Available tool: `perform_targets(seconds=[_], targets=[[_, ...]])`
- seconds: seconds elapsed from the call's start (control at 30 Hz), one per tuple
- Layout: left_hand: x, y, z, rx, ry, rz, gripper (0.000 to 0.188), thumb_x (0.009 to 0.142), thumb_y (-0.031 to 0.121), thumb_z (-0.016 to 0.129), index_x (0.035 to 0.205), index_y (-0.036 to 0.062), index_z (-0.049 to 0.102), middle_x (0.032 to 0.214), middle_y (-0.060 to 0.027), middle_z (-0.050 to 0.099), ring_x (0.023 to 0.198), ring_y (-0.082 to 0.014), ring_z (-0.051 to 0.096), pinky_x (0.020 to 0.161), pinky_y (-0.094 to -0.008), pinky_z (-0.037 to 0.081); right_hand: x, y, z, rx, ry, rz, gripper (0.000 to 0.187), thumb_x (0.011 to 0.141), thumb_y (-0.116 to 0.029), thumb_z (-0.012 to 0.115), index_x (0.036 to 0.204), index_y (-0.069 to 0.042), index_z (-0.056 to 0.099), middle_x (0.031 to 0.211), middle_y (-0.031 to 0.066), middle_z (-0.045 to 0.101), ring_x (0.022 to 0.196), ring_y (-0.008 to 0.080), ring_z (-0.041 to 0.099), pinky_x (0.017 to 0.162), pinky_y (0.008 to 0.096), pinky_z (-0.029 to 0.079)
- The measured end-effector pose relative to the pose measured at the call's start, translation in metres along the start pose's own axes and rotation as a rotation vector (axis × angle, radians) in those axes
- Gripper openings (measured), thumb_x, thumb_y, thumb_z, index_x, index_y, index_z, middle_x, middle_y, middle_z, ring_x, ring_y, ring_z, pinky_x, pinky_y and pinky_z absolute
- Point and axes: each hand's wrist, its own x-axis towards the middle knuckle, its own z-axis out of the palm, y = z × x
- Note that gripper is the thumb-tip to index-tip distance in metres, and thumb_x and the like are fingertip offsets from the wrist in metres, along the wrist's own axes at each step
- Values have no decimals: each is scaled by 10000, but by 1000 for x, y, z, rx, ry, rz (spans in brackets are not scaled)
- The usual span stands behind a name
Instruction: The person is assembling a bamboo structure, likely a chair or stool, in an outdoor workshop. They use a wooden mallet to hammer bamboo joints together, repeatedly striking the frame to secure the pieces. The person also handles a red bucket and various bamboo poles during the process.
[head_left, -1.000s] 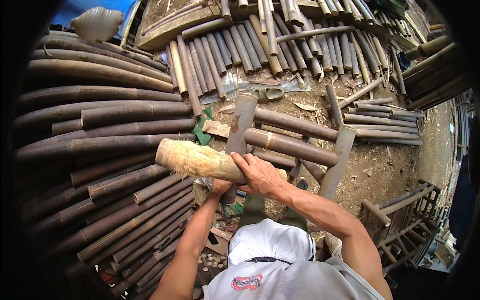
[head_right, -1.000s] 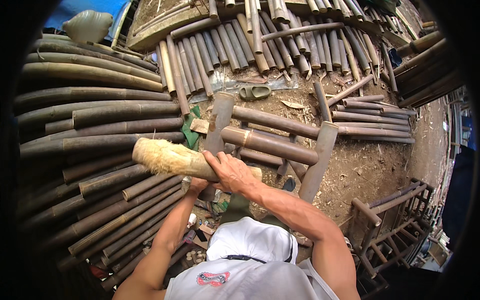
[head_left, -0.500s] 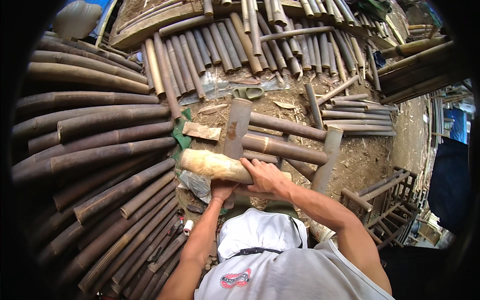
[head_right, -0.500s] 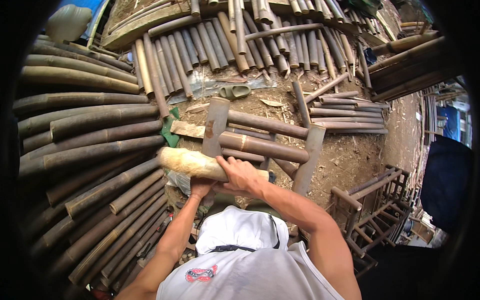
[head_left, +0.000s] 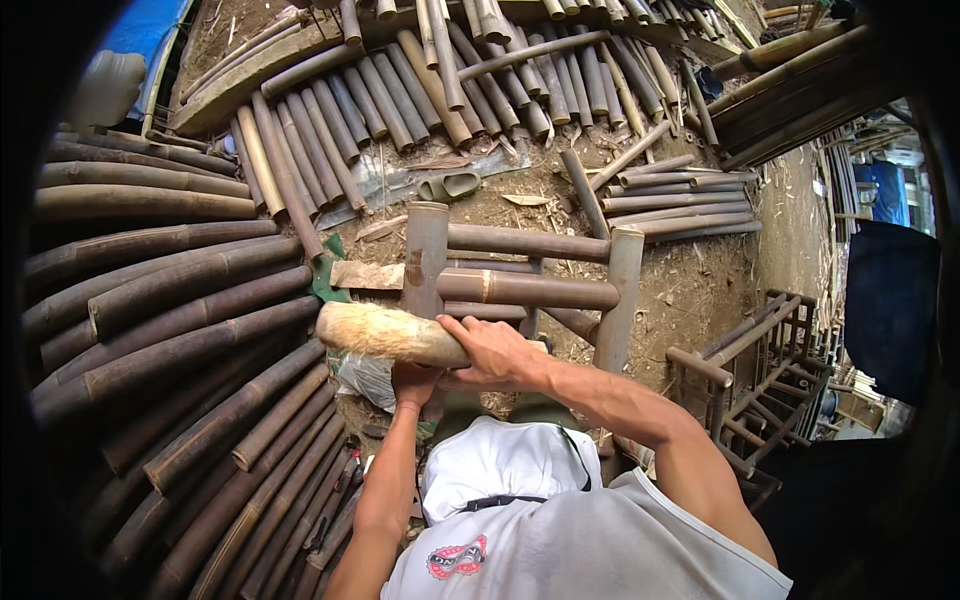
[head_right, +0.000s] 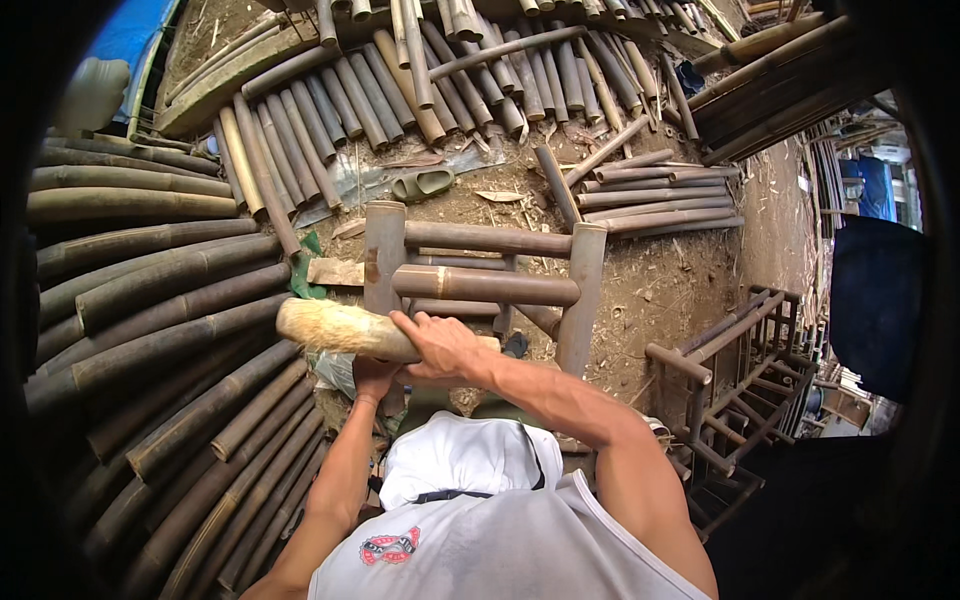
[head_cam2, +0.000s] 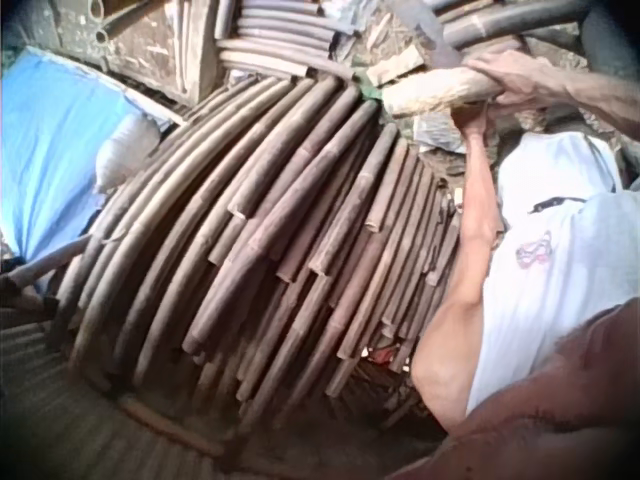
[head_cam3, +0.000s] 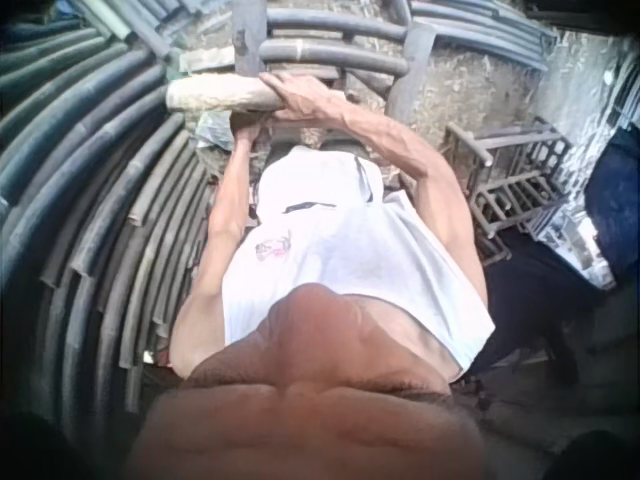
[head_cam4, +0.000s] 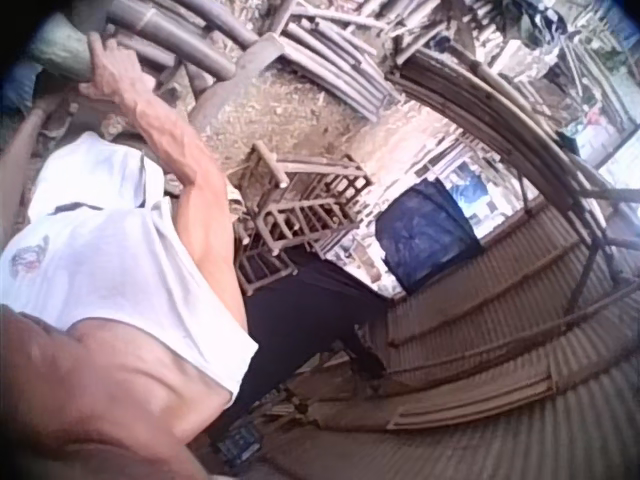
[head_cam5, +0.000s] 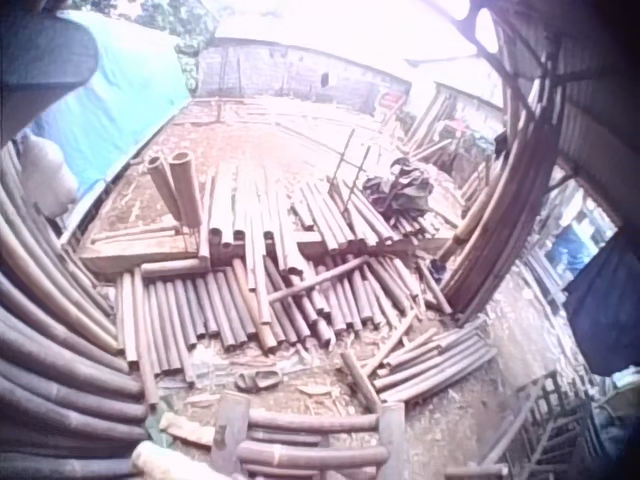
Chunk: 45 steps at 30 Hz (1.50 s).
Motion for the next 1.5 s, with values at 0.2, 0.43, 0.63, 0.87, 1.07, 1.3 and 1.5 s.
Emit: perform_targets(seconds=[0.2, 0.43, 0.63, 0.87, 1.07, 1.3, 1.5], targets=[[4, -44, 30, 308, 157, 187, 757, 771, 599, 668, 1319, 85, 578, 1243, -125, 652, 1160, -318, 605, 983, -405, 467, -13, -3, 15, -24, -85, 48, 874, 733, -410, 774, 1424, -84, 349, 1066, 242, 596, 938, 427, 633, 794, 492, 521], [-22, 31, 17, 6, 450, 77, 997, 632, 409, 856, 1390, -31, 381, 1369, -270, 494, 1306, -417, 448, 1075, -475, 369, -164, 44, -6, 203, 440, 208, 980, 720, -369, 822, 1490, -86, 288, 1154, 257, 597, 978, 421, 650, 841, 475, 552], [-62, 174, 111, 225, 573, 518, 869, 763, 290, 777, 1432, -53, 341, 1441, -270, 389, 1366, -410, 351, 1155, -469, 279, -359, 139, -44, 386, 887, 724, 917, 733, -228, 821, 1460, 8, 314, 1220, 265, 617, 1105, 346, 640, 959, 411, 513], [-72, 335, 342, -58, 118, -19, 927, 665, 472, 840, 1295, -74, 434, 1264, -295, 539, 1192, -423, 539, 1017, -459, 442, -459, 289, -57, 492, 839, 692, 934, 725, -225, 823, 1466, 28, 316, 1248, 276, 599, 1122, 376, 628, 973, 414, 500], [-65, 412, 419, 184, 387, -171, 692, 652, 472, 823, 1135, 54, 557, 1085, -173, 661, 1056, -369, 625, 874, -469, 497, -468, 385, -108, 299, 438, 265, 1015, 664, -219, 871, 1487, -41, 303, 1182, 227, 591, 1018, 379, 645, 885, 433, 544], [-42, 359, 449, 635, 250, 56, 441, 879, 402, 582, 1240, 152, 624, 1268, -67, 633, 1178, -244, 589, 991, -410, 448, -417, 388, -146, 207, 512, -251, 1074, 630, -239, 890, 1508, -101, 287, 1090, 179, 564, 927, 353, 638, 796, 428, 560], [-39, 369, 452, 755, 238, 32, 583, 858, 492, 595, 1348, 178, 561, 1377, -75, 569, 1271, -261, 535, 1071, -438, 395, -410, 423, -125, 89, 167, -50, 1103, 614, -287, 880, 1531, -136, 285, 1037, 179, 546, 893, 356, 622, 776, 439, 540]])
